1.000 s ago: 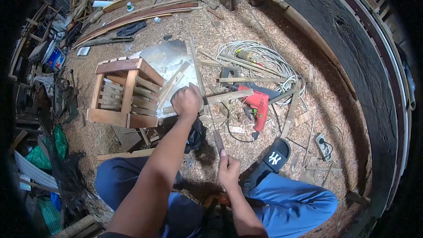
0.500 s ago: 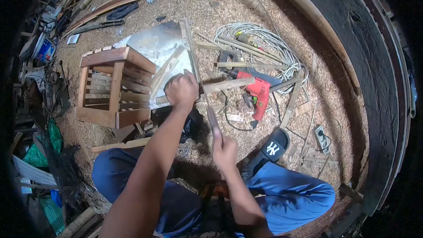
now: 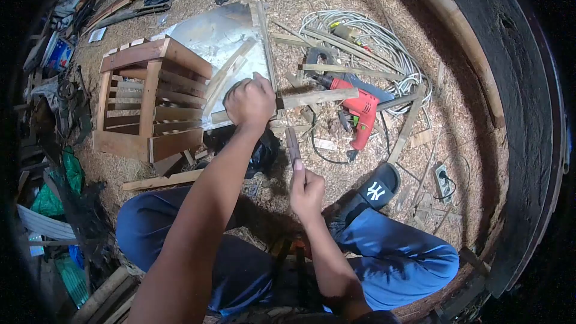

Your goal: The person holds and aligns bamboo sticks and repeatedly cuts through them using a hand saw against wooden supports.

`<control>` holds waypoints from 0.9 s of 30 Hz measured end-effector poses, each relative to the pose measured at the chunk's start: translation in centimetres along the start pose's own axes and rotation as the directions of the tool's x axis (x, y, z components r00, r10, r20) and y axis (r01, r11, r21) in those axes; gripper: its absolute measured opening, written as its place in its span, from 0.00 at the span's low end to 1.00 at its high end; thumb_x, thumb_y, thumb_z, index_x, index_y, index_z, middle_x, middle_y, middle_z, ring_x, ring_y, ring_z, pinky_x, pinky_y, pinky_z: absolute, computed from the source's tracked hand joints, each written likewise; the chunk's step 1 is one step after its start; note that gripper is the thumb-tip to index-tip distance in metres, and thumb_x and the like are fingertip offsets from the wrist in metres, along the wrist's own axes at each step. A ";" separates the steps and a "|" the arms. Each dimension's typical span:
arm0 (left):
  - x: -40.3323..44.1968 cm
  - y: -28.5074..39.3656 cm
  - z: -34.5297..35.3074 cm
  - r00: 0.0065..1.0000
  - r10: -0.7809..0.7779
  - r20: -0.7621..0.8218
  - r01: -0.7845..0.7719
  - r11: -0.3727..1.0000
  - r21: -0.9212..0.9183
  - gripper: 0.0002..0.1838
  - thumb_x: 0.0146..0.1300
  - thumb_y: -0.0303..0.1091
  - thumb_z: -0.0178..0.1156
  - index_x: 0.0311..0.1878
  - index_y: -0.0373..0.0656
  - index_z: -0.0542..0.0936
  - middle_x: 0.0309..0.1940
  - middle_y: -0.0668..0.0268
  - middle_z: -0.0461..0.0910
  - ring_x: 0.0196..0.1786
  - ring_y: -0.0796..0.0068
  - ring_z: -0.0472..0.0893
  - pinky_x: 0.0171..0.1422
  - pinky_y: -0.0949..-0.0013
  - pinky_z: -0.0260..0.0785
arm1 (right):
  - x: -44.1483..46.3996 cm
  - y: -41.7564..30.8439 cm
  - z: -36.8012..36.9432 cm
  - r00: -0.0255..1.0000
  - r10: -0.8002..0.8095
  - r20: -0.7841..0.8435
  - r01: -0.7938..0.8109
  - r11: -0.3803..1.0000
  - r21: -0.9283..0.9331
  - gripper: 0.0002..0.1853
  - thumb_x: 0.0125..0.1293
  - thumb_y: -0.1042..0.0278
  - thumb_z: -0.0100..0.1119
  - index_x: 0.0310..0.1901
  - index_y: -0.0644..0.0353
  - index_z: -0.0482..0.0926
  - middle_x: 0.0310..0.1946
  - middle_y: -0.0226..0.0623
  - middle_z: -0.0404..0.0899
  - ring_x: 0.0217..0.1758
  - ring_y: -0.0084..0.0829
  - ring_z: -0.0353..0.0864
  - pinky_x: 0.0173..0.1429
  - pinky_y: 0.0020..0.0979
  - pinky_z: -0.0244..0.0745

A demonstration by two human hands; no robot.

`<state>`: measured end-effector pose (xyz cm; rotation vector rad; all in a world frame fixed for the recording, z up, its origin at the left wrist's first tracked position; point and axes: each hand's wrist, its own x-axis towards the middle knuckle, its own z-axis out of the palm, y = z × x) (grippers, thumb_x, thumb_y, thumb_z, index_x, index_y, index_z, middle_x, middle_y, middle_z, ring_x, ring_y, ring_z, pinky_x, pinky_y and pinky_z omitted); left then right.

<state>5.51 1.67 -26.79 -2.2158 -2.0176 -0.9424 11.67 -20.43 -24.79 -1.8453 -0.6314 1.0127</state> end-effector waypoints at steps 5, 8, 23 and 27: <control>0.5 0.4 -0.5 0.999 -0.015 0.036 0.015 1.000 -0.001 0.21 0.67 0.37 0.57 0.19 0.38 0.83 0.21 0.49 0.83 0.24 0.46 0.84 0.34 0.49 0.78 | -7.5 1.8 -4.0 1.000 -0.021 0.021 0.021 1.000 0.020 0.30 0.81 0.63 0.51 0.15 0.65 0.69 0.10 0.27 0.65 0.16 0.18 0.65 0.21 0.32 0.56; -0.1 0.1 -0.3 0.999 -0.016 0.047 0.015 1.000 0.006 0.21 0.67 0.37 0.57 0.19 0.39 0.83 0.21 0.49 0.83 0.24 0.46 0.84 0.34 0.49 0.78 | -6.1 -0.3 -3.4 1.000 0.014 -0.008 -0.014 0.999 -0.041 0.30 0.80 0.63 0.51 0.15 0.65 0.69 0.10 0.27 0.63 0.15 0.18 0.63 0.21 0.32 0.56; 0.1 0.0 0.2 0.994 -0.042 0.099 0.039 0.999 0.034 0.22 0.69 0.38 0.54 0.20 0.40 0.84 0.25 0.53 0.85 0.27 0.45 0.84 0.37 0.48 0.78 | -1.9 -2.0 -1.2 0.999 -0.011 -0.036 0.009 0.997 -0.070 0.31 0.81 0.62 0.50 0.14 0.65 0.70 0.09 0.28 0.65 0.15 0.18 0.66 0.20 0.33 0.56; 0.0 0.3 -0.1 0.995 -0.040 0.088 0.038 0.999 0.023 0.22 0.69 0.38 0.54 0.20 0.40 0.84 0.24 0.53 0.85 0.26 0.46 0.84 0.37 0.48 0.78 | -2.8 -1.0 -1.6 0.999 -0.035 -0.002 0.034 0.999 -0.027 0.31 0.81 0.63 0.50 0.14 0.63 0.69 0.10 0.27 0.67 0.15 0.18 0.66 0.21 0.34 0.56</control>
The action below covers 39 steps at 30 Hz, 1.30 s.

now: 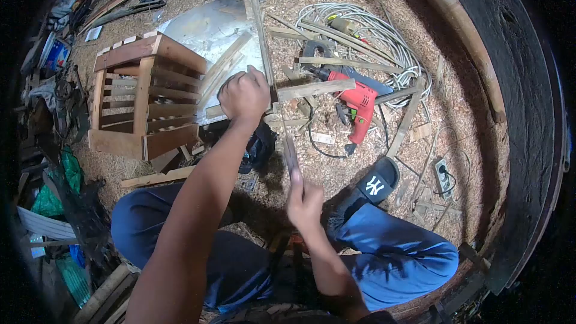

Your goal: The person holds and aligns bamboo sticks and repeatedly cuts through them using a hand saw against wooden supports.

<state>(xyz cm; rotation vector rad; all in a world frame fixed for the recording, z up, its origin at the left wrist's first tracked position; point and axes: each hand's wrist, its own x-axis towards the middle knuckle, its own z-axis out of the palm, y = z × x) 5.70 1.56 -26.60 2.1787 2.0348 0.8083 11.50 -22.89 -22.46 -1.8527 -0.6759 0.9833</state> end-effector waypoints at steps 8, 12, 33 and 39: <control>0.2 -0.1 0.4 0.998 0.035 -0.052 -0.036 0.999 -0.002 0.19 0.64 0.35 0.57 0.18 0.38 0.83 0.22 0.49 0.84 0.24 0.49 0.84 0.34 0.52 0.79 | -0.5 -0.4 -0.4 0.998 0.048 -0.047 -0.050 0.998 -0.034 0.32 0.81 0.60 0.51 0.15 0.67 0.69 0.08 0.31 0.64 0.13 0.21 0.61 0.20 0.35 0.55; 0.0 0.0 -0.1 0.999 0.022 -0.045 -0.021 1.000 0.021 0.19 0.64 0.35 0.57 0.19 0.38 0.84 0.22 0.50 0.84 0.24 0.50 0.84 0.34 0.52 0.79 | 0.7 0.3 0.5 0.999 0.027 -0.019 -0.026 1.000 0.012 0.34 0.83 0.56 0.48 0.13 0.58 0.66 0.11 0.21 0.64 0.15 0.15 0.58 0.20 0.29 0.50; 0.1 -0.2 0.6 0.998 0.027 -0.049 -0.026 0.999 0.026 0.20 0.65 0.36 0.57 0.19 0.38 0.84 0.22 0.51 0.85 0.24 0.48 0.85 0.35 0.52 0.80 | -1.6 -0.4 -0.8 1.000 0.013 -0.023 -0.014 0.998 -0.058 0.35 0.83 0.55 0.47 0.12 0.61 0.66 0.10 0.23 0.65 0.14 0.16 0.60 0.20 0.29 0.51; 0.0 0.2 -0.3 0.999 -0.027 0.045 0.025 0.999 0.048 0.21 0.67 0.38 0.55 0.20 0.39 0.84 0.23 0.50 0.84 0.26 0.46 0.84 0.37 0.49 0.78 | -1.3 -2.0 -0.8 1.000 0.001 0.000 -0.001 0.999 -0.042 0.35 0.83 0.55 0.46 0.12 0.61 0.67 0.09 0.23 0.64 0.13 0.16 0.60 0.19 0.30 0.51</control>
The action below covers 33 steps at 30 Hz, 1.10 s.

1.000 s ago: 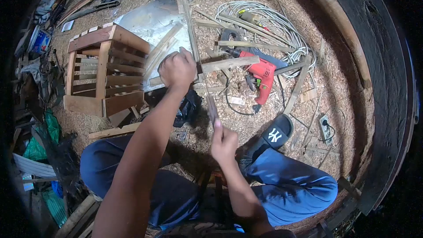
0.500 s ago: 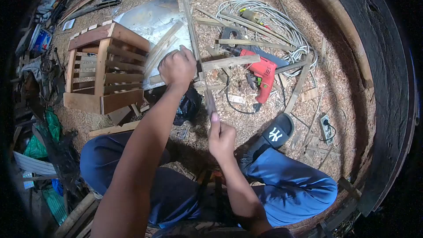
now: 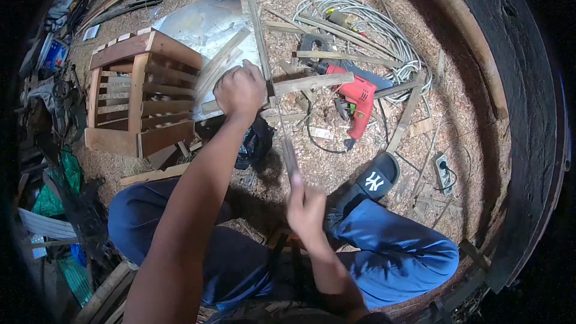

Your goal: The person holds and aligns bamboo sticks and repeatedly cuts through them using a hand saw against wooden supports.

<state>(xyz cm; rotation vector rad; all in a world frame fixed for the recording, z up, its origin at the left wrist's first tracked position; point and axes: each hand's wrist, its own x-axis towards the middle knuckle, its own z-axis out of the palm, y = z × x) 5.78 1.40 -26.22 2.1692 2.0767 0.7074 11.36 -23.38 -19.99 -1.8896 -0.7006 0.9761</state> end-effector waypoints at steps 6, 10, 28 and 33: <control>0.1 -0.3 0.8 0.991 0.058 -0.119 -0.060 0.998 -0.019 0.20 0.65 0.37 0.57 0.19 0.39 0.84 0.21 0.51 0.84 0.23 0.49 0.84 0.34 0.50 0.79 | -2.6 -0.9 -1.2 0.996 0.093 -0.009 -0.093 0.994 -0.062 0.32 0.81 0.60 0.51 0.15 0.68 0.70 0.08 0.32 0.61 0.15 0.19 0.63 0.20 0.36 0.56; -0.1 -0.4 0.6 0.996 0.021 -0.082 -0.021 1.000 0.001 0.21 0.65 0.38 0.56 0.18 0.39 0.84 0.22 0.51 0.84 0.24 0.49 0.85 0.34 0.50 0.79 | 2.1 -0.8 1.4 0.997 0.070 -0.014 -0.070 0.997 0.010 0.33 0.81 0.57 0.51 0.15 0.68 0.70 0.09 0.31 0.62 0.15 0.20 0.61 0.21 0.36 0.55; 0.3 -0.3 0.1 0.999 -0.002 -0.044 0.002 1.000 -0.002 0.20 0.65 0.36 0.56 0.19 0.39 0.85 0.21 0.50 0.84 0.24 0.49 0.85 0.34 0.51 0.80 | -4.0 -3.5 -2.4 0.986 0.165 -0.020 -0.165 0.986 0.038 0.31 0.80 0.61 0.54 0.15 0.68 0.70 0.09 0.29 0.62 0.14 0.18 0.60 0.19 0.36 0.53; 0.7 0.0 0.3 0.996 -0.012 -0.083 0.013 1.000 0.000 0.20 0.64 0.37 0.57 0.19 0.38 0.85 0.21 0.49 0.84 0.24 0.49 0.85 0.35 0.51 0.80 | -2.5 -5.4 -2.4 0.981 0.192 0.018 -0.191 0.980 -0.050 0.32 0.80 0.61 0.54 0.14 0.67 0.70 0.09 0.28 0.64 0.14 0.18 0.60 0.19 0.34 0.53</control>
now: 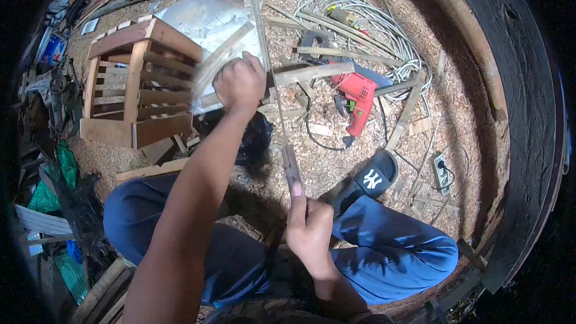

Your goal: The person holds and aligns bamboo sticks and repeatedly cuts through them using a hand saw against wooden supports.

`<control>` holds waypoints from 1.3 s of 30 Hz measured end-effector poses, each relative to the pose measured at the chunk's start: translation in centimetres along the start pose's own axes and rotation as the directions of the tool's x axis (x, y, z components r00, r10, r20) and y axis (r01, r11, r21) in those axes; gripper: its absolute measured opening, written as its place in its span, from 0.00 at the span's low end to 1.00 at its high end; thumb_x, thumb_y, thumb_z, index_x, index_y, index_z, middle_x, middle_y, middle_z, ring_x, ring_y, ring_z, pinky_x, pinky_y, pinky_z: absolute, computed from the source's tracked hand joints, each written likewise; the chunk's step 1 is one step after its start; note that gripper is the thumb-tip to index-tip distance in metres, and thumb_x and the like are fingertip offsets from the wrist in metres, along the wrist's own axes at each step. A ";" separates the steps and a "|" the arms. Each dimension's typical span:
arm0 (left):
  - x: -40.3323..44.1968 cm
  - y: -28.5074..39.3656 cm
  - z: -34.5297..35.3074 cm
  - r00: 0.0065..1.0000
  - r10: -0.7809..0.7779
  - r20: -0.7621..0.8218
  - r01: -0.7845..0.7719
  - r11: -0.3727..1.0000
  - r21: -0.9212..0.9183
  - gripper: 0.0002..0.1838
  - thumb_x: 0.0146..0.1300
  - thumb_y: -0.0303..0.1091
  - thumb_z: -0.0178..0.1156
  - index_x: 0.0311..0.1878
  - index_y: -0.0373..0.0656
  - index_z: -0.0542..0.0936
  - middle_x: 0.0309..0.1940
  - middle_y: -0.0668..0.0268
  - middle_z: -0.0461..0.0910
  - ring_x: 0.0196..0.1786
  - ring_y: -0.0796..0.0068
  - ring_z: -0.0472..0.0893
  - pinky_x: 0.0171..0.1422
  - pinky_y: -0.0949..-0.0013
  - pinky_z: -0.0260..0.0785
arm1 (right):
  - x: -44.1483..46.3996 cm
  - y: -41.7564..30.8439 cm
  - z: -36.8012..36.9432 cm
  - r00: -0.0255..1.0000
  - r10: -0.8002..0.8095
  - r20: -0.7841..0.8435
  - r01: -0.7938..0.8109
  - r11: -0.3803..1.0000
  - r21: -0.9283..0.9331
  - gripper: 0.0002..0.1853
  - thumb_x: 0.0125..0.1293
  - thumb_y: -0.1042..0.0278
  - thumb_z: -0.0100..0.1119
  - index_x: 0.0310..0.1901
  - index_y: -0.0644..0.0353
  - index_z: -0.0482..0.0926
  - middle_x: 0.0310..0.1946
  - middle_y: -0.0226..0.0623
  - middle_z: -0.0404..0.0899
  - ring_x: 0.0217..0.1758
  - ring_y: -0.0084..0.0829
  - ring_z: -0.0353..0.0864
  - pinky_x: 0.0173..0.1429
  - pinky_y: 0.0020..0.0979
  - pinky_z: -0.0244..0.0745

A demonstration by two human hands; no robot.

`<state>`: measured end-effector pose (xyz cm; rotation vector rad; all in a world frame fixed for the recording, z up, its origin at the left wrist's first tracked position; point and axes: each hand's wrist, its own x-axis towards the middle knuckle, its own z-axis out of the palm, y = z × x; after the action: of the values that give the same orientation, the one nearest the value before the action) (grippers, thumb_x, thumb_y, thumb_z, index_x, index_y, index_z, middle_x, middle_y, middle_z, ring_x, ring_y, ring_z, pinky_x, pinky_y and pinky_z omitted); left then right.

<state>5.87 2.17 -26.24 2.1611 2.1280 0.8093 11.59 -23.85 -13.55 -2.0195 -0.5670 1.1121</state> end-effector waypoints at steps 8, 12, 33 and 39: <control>-0.4 -0.1 -0.1 0.999 0.045 -0.019 -0.044 0.999 0.019 0.20 0.65 0.36 0.56 0.18 0.39 0.84 0.20 0.49 0.84 0.22 0.48 0.84 0.31 0.50 0.79 | -0.3 1.3 -2.8 0.977 -0.210 0.026 0.211 0.977 -0.035 0.22 0.78 0.64 0.55 0.24 0.66 0.74 0.13 0.28 0.68 0.18 0.18 0.64 0.23 0.31 0.59; -0.3 0.1 -0.1 0.999 0.036 -0.019 -0.035 0.999 0.023 0.20 0.65 0.35 0.57 0.17 0.39 0.84 0.19 0.50 0.83 0.22 0.49 0.84 0.31 0.52 0.79 | -0.6 2.3 -2.0 0.984 -0.177 0.033 0.160 0.945 0.284 0.21 0.80 0.63 0.53 0.26 0.65 0.72 0.15 0.26 0.67 0.17 0.18 0.62 0.22 0.27 0.56; -0.4 -0.1 0.2 1.000 -0.013 0.003 0.013 1.000 -0.018 0.23 0.67 0.39 0.56 0.18 0.38 0.84 0.20 0.47 0.83 0.24 0.46 0.84 0.34 0.48 0.79 | 6.4 6.9 2.3 0.956 -0.289 -0.058 0.294 0.943 0.153 0.24 0.79 0.61 0.54 0.21 0.63 0.71 0.15 0.22 0.66 0.19 0.15 0.63 0.25 0.27 0.56; -0.4 -0.3 0.2 1.000 0.013 -0.024 -0.014 1.000 -0.017 0.22 0.67 0.39 0.56 0.19 0.37 0.84 0.21 0.46 0.83 0.24 0.46 0.84 0.34 0.49 0.79 | 6.6 8.6 2.7 0.950 -0.312 -0.007 0.310 0.941 0.134 0.31 0.82 0.59 0.46 0.16 0.59 0.66 0.12 0.24 0.64 0.16 0.18 0.61 0.23 0.28 0.54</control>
<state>5.74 1.88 -26.67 2.1709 2.1112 0.8558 12.98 -23.67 -24.69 -1.7352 -0.7683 0.9465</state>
